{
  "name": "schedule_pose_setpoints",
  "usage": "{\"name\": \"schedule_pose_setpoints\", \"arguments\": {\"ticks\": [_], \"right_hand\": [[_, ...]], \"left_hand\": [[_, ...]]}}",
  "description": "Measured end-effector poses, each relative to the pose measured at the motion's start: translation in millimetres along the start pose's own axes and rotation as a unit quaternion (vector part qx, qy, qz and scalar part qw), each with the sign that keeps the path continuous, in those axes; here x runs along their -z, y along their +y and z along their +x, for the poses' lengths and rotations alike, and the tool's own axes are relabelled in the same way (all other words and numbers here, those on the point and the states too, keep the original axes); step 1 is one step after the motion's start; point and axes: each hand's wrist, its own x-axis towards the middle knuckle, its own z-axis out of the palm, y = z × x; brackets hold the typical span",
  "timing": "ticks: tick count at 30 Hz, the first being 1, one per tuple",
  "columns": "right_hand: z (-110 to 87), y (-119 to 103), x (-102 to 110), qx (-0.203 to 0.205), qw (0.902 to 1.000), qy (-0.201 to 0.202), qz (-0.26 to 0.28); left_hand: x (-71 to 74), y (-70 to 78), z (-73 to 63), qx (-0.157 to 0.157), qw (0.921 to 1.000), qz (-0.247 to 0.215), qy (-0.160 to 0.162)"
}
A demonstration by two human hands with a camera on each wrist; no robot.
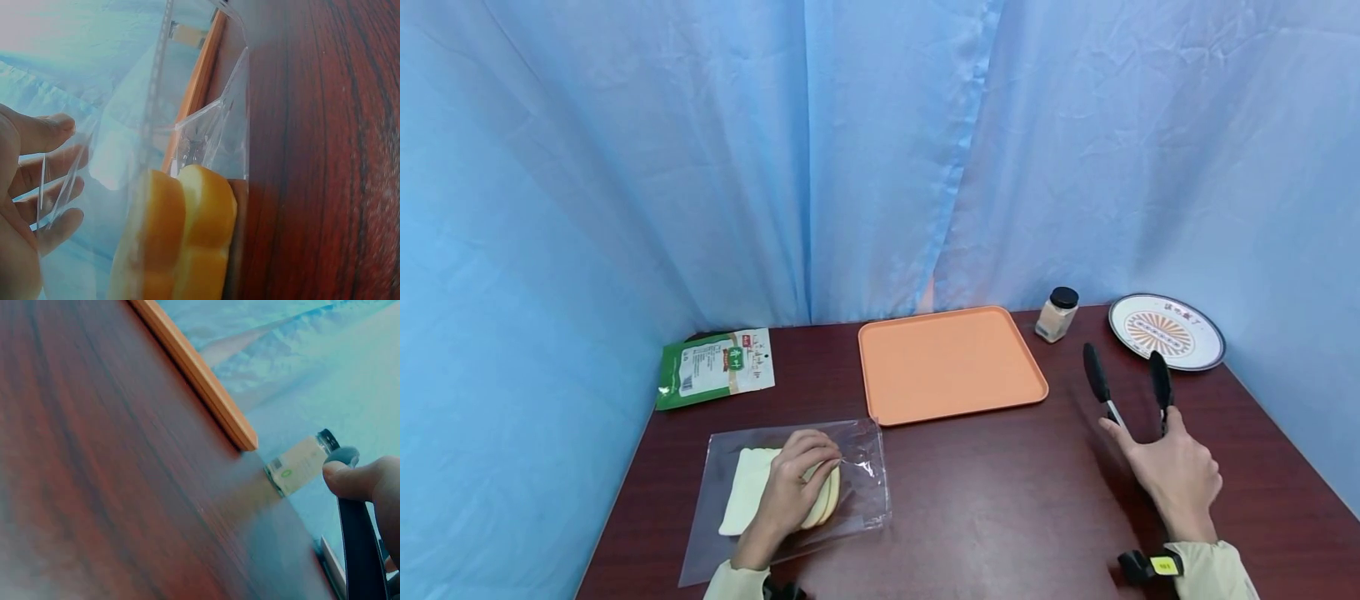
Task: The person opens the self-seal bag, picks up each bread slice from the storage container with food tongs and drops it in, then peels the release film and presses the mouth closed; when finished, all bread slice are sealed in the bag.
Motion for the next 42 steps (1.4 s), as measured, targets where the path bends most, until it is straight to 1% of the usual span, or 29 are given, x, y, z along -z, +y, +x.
{"name": "schedule_pose_setpoints", "arguments": {"ticks": [4, 7, 11, 17, 24, 26, 31, 33, 35, 37, 40, 42], "right_hand": [[8.5, -2.1, -2.7, -0.034, 0.9981, -0.040, -0.031], [12.3, -4.1, -6.4, -0.046, 0.9960, -0.058, -0.051], [13.9, -5.4, -12.7, -0.042, 0.9957, -0.051, -0.064], [14.1, -7.7, -21.4, -0.030, 0.9959, -0.027, -0.081], [11.3, -12.3, -26.7, -0.014, 0.9948, -0.003, -0.100], [10.8, -14.2, -24.3, -0.014, 0.9949, -0.012, -0.100], [10.5, -20.2, -12.1, -0.023, 0.9941, -0.053, -0.092], [9.8, -23.2, -8.4, -0.016, 0.9946, -0.054, -0.087], [8.5, -27.1, -6.5, 0.001, 0.9960, -0.038, -0.081], [6.6, -32.5, -5.4, 0.025, 0.9971, -0.015, -0.071], [2.9, -42.9, -5.4, 0.066, 0.9961, 0.019, -0.055], [0.1, -50.2, -6.3, 0.092, 0.9943, 0.031, -0.043]], "left_hand": [[0.2, 0.7, 0.4, 0.004, 1.0000, 0.002, -0.003], [0.1, 0.8, 0.4, 0.004, 1.0000, 0.002, -0.004], [-0.2, 0.4, 0.3, 0.004, 1.0000, 0.003, -0.005], [0.1, -0.2, -0.1, 0.004, 1.0000, 0.001, -0.005], [-0.3, -1.6, -0.6, -0.005, 1.0000, -0.007, 0.001], [-0.5, -1.8, -0.5, -0.005, 1.0000, -0.007, 0.000], [-0.8, -0.7, 0.5, 0.004, 1.0000, 0.001, -0.009], [-0.7, 0.1, 1.2, 0.010, 0.9998, 0.006, -0.013], [-0.7, 0.7, 1.8, 0.016, 0.9997, 0.011, -0.016], [-0.8, 1.1, 2.3, 0.020, 0.9995, 0.014, -0.019], [-1.1, 1.6, 2.7, 0.020, 0.9994, 0.015, -0.022], [-1.2, 2.0, 2.8, 0.018, 0.9993, 0.018, -0.026]]}}
